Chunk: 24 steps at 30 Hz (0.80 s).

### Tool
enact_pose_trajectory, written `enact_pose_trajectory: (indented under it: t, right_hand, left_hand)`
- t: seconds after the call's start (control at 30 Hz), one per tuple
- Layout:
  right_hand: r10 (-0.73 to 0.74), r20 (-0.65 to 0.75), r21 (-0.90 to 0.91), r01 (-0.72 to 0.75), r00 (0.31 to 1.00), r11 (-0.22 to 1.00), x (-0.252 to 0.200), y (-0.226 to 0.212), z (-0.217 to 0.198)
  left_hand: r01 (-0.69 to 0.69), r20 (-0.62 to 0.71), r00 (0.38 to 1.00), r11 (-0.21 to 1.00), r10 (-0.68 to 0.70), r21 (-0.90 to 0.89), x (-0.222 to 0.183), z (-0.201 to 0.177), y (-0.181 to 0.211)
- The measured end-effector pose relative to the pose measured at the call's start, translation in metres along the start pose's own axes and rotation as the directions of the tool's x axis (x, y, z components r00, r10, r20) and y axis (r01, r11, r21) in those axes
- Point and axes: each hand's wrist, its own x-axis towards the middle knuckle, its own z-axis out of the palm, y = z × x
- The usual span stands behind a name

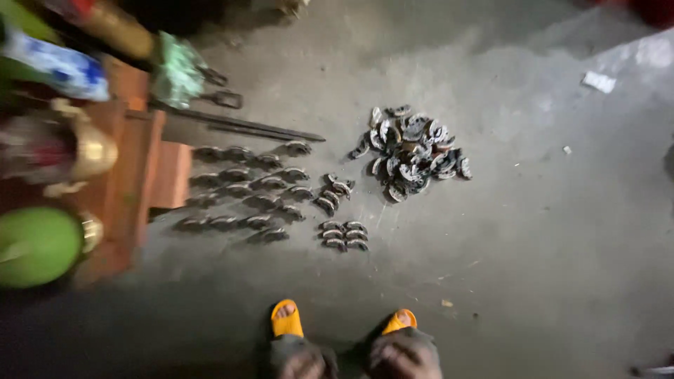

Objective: The recorder sorts and stacks a large quantity of motorcycle brake shoes on the floor.

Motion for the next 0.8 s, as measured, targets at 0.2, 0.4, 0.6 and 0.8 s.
enact_pose_trajectory:
  t: [0.2,0.4,0.6,0.8]
  right_hand:
    - [-0.002,-0.573,-0.078,-0.052,0.82,0.996,0.142,-0.011,-0.107]
    - [-0.098,-0.513,-0.254,-0.042,0.853,0.966,0.224,0.09,-0.149]
    - [-0.154,-0.401,-0.261,0.049,0.903,0.964,0.243,0.085,-0.135]
    - [-0.21,-0.475,-0.279,0.079,0.854,0.957,0.265,0.087,-0.157]
  left_hand:
    - [-0.106,0.124,0.989,0.978,0.084,0.18,0.258,-0.026,0.233]
    - [-0.507,0.322,0.861,0.719,0.394,0.475,0.342,0.048,0.234]
    - [-0.644,0.532,0.762,0.354,0.369,0.678,0.37,0.114,0.242]
    - [-0.504,0.565,0.808,-0.299,0.168,0.81,0.491,0.163,0.191]
